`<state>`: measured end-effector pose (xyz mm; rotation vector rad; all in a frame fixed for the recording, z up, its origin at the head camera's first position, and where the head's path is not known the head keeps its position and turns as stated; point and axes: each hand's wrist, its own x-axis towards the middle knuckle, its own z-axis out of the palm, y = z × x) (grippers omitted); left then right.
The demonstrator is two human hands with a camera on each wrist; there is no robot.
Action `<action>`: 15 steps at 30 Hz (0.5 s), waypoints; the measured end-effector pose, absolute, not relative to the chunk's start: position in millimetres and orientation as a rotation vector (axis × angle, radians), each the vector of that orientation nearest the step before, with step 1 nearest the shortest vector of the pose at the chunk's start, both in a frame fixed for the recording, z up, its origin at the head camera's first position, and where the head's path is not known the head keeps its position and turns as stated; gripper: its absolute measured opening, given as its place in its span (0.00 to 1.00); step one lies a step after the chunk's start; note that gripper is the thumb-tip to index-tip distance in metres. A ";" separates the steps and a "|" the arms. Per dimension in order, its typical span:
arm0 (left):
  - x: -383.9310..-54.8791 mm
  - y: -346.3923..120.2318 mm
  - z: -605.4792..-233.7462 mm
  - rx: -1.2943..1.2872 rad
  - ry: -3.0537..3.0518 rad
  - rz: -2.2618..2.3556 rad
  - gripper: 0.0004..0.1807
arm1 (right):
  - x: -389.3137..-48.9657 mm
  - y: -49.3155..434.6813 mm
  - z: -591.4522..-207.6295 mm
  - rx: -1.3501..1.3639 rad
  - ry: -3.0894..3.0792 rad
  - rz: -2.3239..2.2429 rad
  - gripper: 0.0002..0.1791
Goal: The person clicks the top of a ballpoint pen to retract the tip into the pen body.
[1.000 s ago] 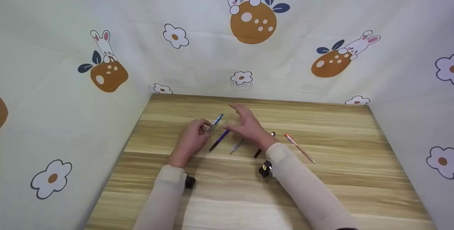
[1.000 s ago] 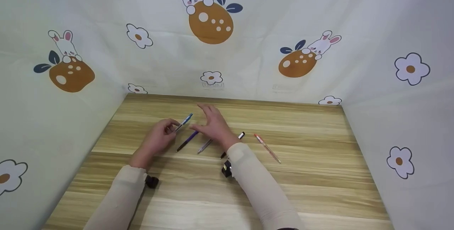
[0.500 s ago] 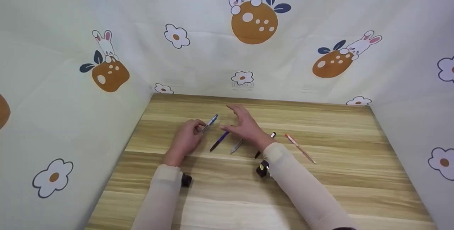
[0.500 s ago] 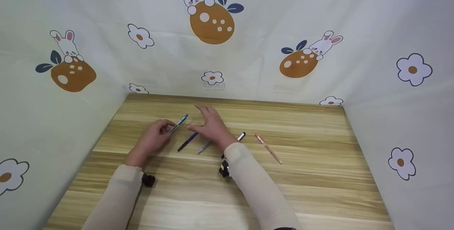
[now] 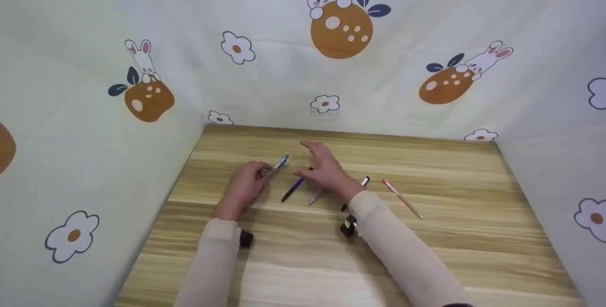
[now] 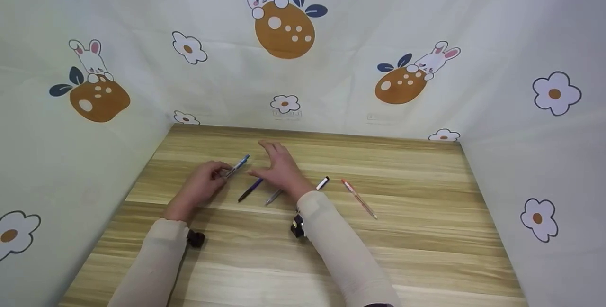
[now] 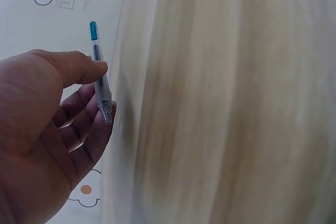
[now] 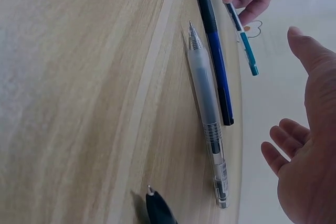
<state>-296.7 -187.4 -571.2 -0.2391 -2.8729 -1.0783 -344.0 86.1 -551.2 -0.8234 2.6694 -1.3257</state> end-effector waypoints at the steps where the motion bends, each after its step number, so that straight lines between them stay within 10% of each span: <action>1: -296.7 -188.0 -571.3 -0.230 -2.875 -1.085 0.15 | -343.8 85.2 -551.3 -0.827 2.665 -1.329 0.51; 15: -297.0 -193.2 -573.0 -0.212 -2.884 -1.042 0.16 | -344.5 75.4 -552.8 -0.882 2.661 -1.293 0.51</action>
